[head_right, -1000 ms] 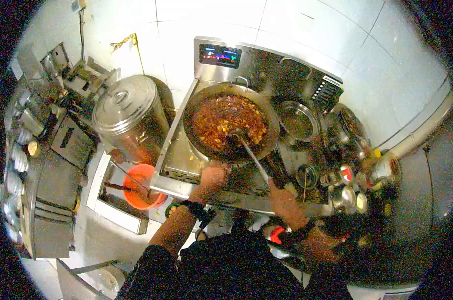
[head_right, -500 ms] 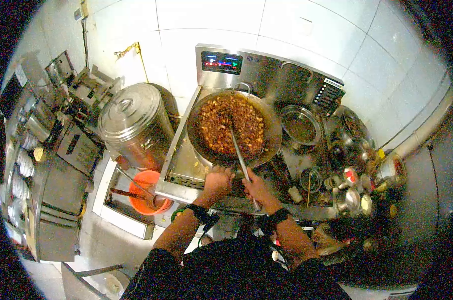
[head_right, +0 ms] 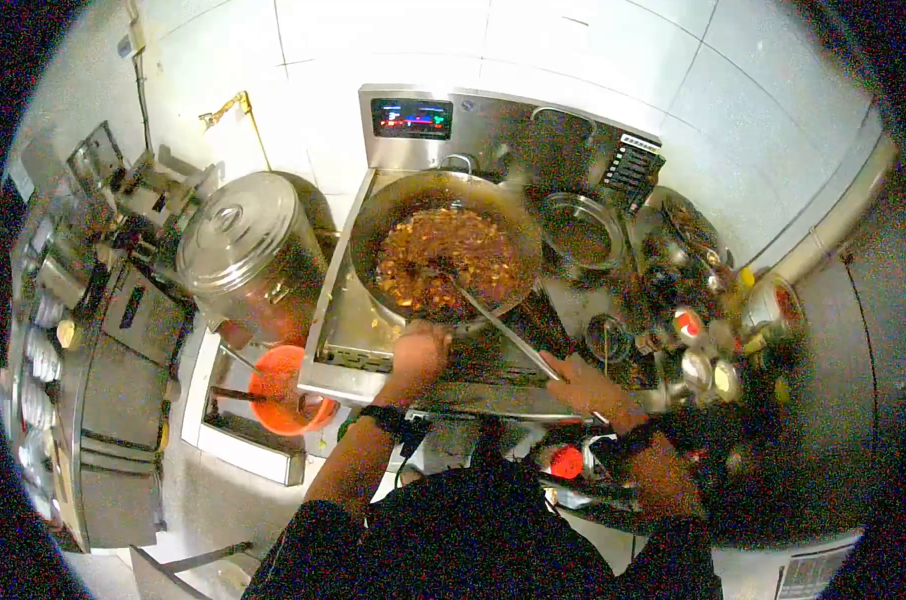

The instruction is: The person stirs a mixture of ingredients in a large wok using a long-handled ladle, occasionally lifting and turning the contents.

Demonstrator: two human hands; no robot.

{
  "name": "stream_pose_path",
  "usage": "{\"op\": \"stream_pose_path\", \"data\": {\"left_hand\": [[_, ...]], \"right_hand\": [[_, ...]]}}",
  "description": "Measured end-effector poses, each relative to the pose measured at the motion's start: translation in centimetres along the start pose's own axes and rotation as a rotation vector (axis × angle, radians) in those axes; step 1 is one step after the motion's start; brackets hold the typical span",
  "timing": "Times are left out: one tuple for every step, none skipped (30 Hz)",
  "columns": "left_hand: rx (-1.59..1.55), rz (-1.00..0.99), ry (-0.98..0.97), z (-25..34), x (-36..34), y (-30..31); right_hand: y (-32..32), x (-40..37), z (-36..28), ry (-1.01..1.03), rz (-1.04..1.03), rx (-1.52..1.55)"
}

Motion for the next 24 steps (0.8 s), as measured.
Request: {"op": "stream_pose_path", "data": {"left_hand": [[-0.018,0.083,-0.022,0.0,-0.2,0.1],[-0.022,0.052,-0.006,0.0,-0.1,0.1],[-0.024,0.021,0.011,0.1,-0.1,0.3],[-0.026,-0.009,0.030,0.0,-0.2,0.5],[-0.016,-0.004,0.016,0.1,-0.2,0.8],[-0.006,0.004,0.004,0.2,-0.2,1.2],[0.005,0.011,-0.008,0.3,-0.2,1.4],[0.005,0.017,-0.022,0.3,-0.3,1.4],[0.006,0.026,-0.033,0.4,-0.3,1.4],[0.007,0.035,-0.040,0.4,-0.3,1.5],[-0.018,0.040,-0.024,0.3,-0.2,1.9],[-0.043,0.041,-0.009,0.4,-0.2,2.2],[-0.068,0.039,0.004,0.4,-0.3,2.4],[-0.057,0.062,-0.021,0.3,-0.3,1.8],[-0.048,0.083,-0.048,0.0,-0.3,0.9],[-0.040,0.103,-0.078,-0.1,-0.3,0.4],[-0.037,0.099,-0.071,-0.1,-0.3,0.6],[-0.035,0.095,-0.065,0.0,-0.4,0.8],[-0.034,0.091,-0.060,0.1,-0.4,0.9],[-0.014,0.056,-0.054,0.2,-0.2,0.8],[0.007,0.020,-0.047,0.2,-0.1,0.6],[0.027,-0.018,-0.041,0.3,-0.1,0.5],[0.028,-0.011,-0.034,0.3,-0.1,0.6],[0.028,-0.003,-0.027,0.4,-0.1,0.7]], "right_hand": [[1.0,-0.8,-0.7,0.014,0.015,-0.021],[2.3,-1.5,-1.7,-0.053,-0.010,-0.040],[3.5,-2.1,-3.1,-0.118,-0.036,-0.059],[4.0,-2.2,-3.9,-0.182,-0.061,-0.078],[4.2,-1.8,-4.2,-0.233,-0.054,-0.166],[4.1,-1.6,-4.4,-0.281,-0.046,-0.256],[4.1,-1.5,-4.4,-0.330,-0.037,-0.346],[3.2,-1.1,-3.7,-0.301,0.011,-0.392],[1.7,-0.3,-2.1,-0.268,0.061,-0.440],[1.0,0.6,-1.4,-0.233,0.109,-0.488],[0.5,1.8,-1.1,-0.331,0.028,-0.502],[0.3,3.0,-1.4,-0.350,0.014,-0.450],[0.1,4.0,-1.7,-0.370,-0.003,-0.396],[-0.1,5.0,-2.0,-0.391,-0.018,-0.341],[-0.2,6.2,-2.7,-0.372,-0.008,-0.265],[-1.1,7.6,-2.6,-0.232,0.107,-0.162],[-3.0,9.2,-1.7,-0.094,0.219,-0.058],[-3.9,10.0,-1.3,0.042,0.331,0.046],[-4.8,10.9,-0.9,-0.012,0.252,0.182],[-5.7,12.1,-1.4,-0.066,0.173,0.317],[-6.6,13.1,-1.9,-0.120,0.092,0.453],[-6.5,12.8,-3.5,-0.142,0.054,0.624],[-5.5,11.7,-6.0,-0.162,0.015,0.793],[-5.2,11.0,-7.3,-0.181,-0.025,0.960]]}}
Point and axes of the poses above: each hand's wrist, its own x-axis towards the middle knuckle, its own y-axis out of the back of the hand, z = x × y, the point moved 7 cm from there along x, towards the middle knuckle, and after that the axes turned 7 degrees about -z, right-handed, at the moved point
